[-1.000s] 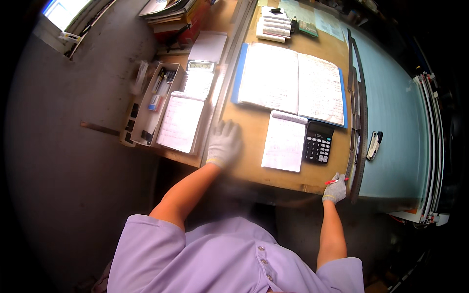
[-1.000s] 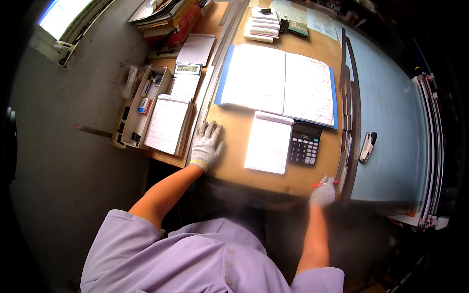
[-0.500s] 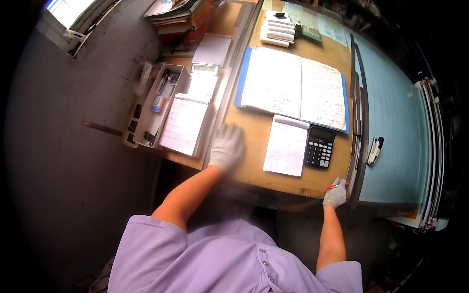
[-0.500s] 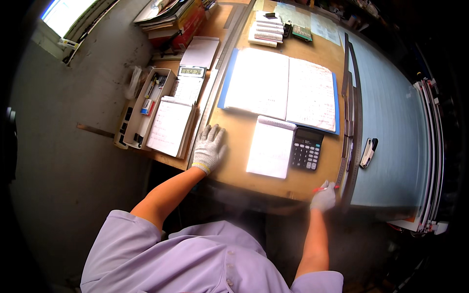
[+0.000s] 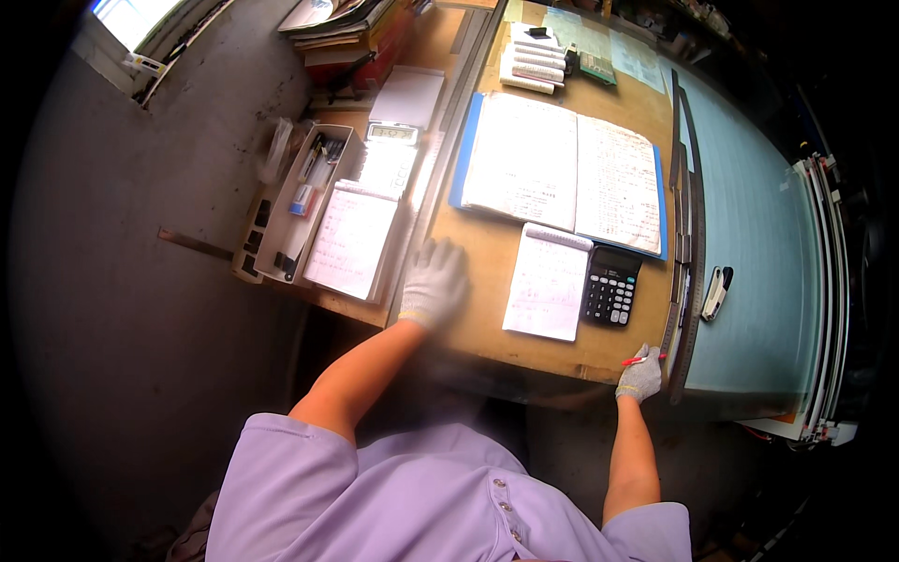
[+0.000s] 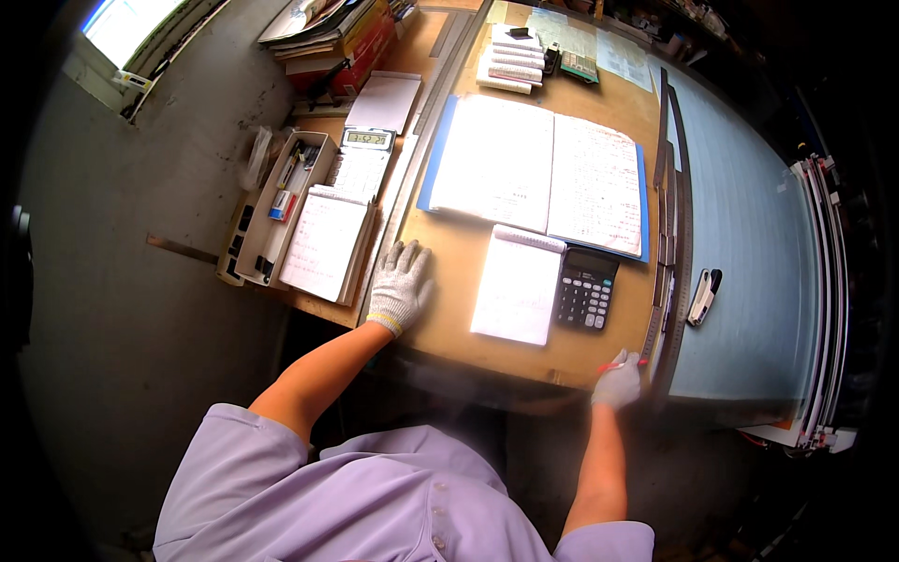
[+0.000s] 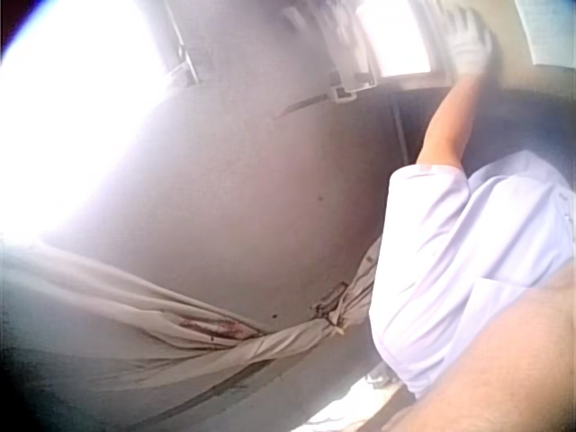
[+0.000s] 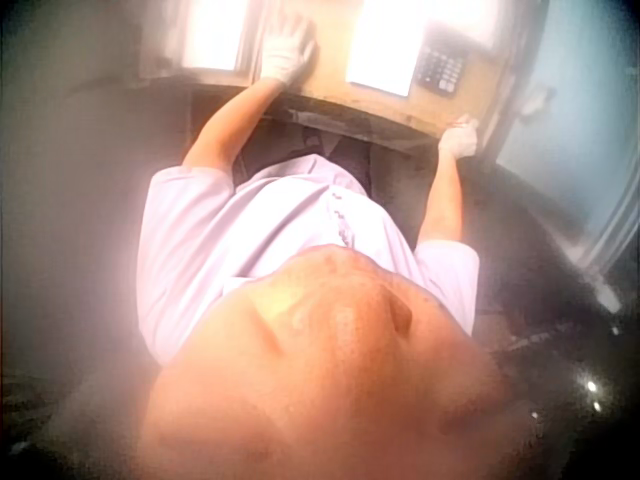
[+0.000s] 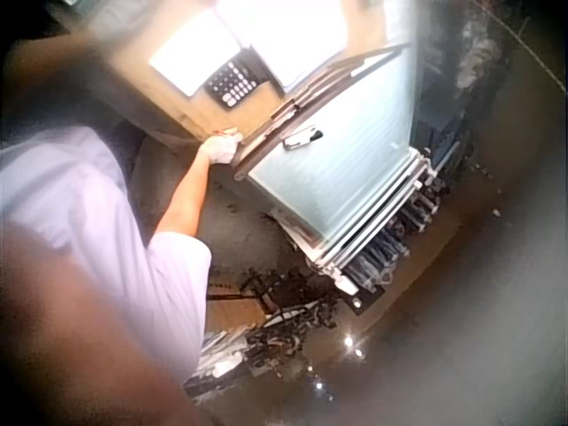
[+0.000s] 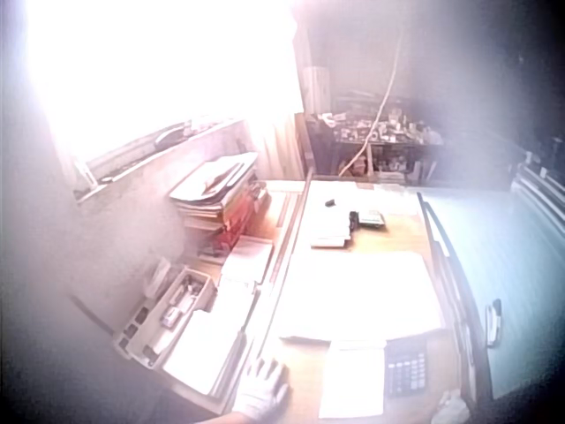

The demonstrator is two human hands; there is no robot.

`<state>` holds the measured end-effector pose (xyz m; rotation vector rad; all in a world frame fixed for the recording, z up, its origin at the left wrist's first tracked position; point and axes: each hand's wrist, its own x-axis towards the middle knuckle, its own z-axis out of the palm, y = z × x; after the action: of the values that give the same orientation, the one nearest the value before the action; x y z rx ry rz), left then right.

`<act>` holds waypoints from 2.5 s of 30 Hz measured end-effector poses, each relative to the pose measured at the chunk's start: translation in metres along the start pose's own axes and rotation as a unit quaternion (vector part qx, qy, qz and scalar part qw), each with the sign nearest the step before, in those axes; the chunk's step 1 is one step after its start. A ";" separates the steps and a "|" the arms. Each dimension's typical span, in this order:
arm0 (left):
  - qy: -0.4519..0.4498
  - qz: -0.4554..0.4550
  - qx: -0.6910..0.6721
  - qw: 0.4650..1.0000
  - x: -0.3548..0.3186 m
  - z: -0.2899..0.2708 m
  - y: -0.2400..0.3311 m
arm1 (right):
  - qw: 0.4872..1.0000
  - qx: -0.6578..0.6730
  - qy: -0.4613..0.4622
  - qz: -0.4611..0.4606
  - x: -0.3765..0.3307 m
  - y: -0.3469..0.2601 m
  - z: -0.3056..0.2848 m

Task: The person puts on gloves and retrieves a large roll of dark material from a pallet. They carry the roll to a machine, mount it onto a horizontal spindle, and secure it. The person then pulls a sheet of white paper from the roll and places it on the machine's flatbed. Finally, they move to a desk and write on a notepad.

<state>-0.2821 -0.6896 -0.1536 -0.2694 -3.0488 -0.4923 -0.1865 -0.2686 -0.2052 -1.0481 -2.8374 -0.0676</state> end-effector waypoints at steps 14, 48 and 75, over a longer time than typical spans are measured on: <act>-0.003 0.002 -0.007 1.000 0.000 -0.003 0.001 | 1.000 0.000 0.004 -0.005 -0.001 0.001 0.001; 0.023 0.004 -0.013 1.000 0.000 0.008 -0.004 | 1.000 0.008 0.006 0.007 0.000 0.002 0.003; 0.028 0.004 0.002 1.000 -0.001 0.015 -0.006 | 1.000 0.006 0.004 -0.003 -0.002 -0.002 -0.005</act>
<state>-0.2829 -0.6909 -0.1696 -0.2641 -2.9933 -0.4840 -0.1860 -0.2723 -0.2003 -1.0331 -2.8297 -0.0543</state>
